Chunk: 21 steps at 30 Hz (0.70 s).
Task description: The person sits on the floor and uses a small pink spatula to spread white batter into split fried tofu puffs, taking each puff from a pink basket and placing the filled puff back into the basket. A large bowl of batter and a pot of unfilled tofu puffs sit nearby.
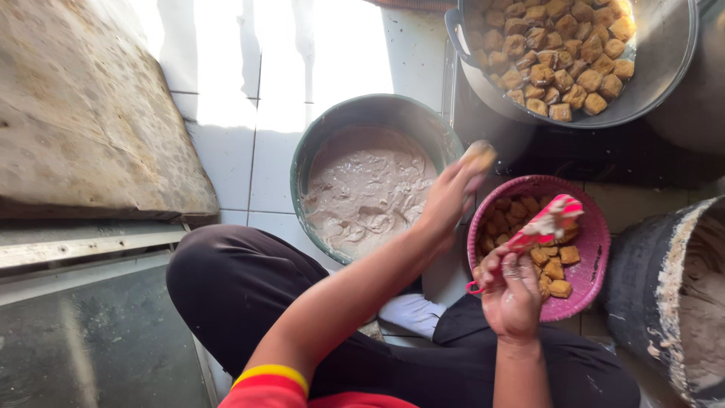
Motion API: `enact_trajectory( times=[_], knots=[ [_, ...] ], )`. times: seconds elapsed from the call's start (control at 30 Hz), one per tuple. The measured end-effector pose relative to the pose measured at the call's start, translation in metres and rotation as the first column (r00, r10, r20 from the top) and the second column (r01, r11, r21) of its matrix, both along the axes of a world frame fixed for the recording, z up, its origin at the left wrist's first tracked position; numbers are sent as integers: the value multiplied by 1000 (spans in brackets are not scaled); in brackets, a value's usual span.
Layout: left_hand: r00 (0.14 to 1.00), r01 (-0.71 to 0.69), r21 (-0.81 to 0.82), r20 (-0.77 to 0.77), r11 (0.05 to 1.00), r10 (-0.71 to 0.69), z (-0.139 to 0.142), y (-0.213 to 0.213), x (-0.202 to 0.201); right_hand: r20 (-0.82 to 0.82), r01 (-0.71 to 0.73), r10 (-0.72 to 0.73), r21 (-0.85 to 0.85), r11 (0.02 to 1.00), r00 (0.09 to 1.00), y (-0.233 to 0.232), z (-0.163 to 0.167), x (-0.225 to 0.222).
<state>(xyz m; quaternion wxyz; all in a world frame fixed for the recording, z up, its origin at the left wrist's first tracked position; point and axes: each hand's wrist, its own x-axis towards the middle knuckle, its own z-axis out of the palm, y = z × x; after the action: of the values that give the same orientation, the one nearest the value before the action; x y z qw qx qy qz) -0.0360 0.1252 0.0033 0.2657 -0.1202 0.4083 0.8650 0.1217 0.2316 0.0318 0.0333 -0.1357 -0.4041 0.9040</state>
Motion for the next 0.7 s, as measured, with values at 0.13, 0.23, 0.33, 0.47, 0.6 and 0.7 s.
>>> enact_trajectory(
  times=[0.13,0.23,0.33,0.47,0.6,0.7],
  knots=[
    [951,-244,8,-194,970,241,41,1,-52,-15,109,-109,68,992,994,27,3,13],
    [963,-216,-199,-204,956,175,41,-44,-42,-81,196,-185,167,966,979,52,-4,12],
    [983,-177,-311,-106,934,150,30,-85,-19,-31,255,-257,276,927,966,88,-21,-4],
    [988,-148,-284,-91,947,127,30,-128,18,230,221,-365,481,849,902,141,-56,-54],
    [993,-112,-272,-69,956,97,36,-151,43,199,39,-420,869,494,885,153,-87,-69],
    [989,-146,-287,-35,947,142,31,-153,45,196,-133,-454,977,167,869,142,-103,-68]
  ],
)
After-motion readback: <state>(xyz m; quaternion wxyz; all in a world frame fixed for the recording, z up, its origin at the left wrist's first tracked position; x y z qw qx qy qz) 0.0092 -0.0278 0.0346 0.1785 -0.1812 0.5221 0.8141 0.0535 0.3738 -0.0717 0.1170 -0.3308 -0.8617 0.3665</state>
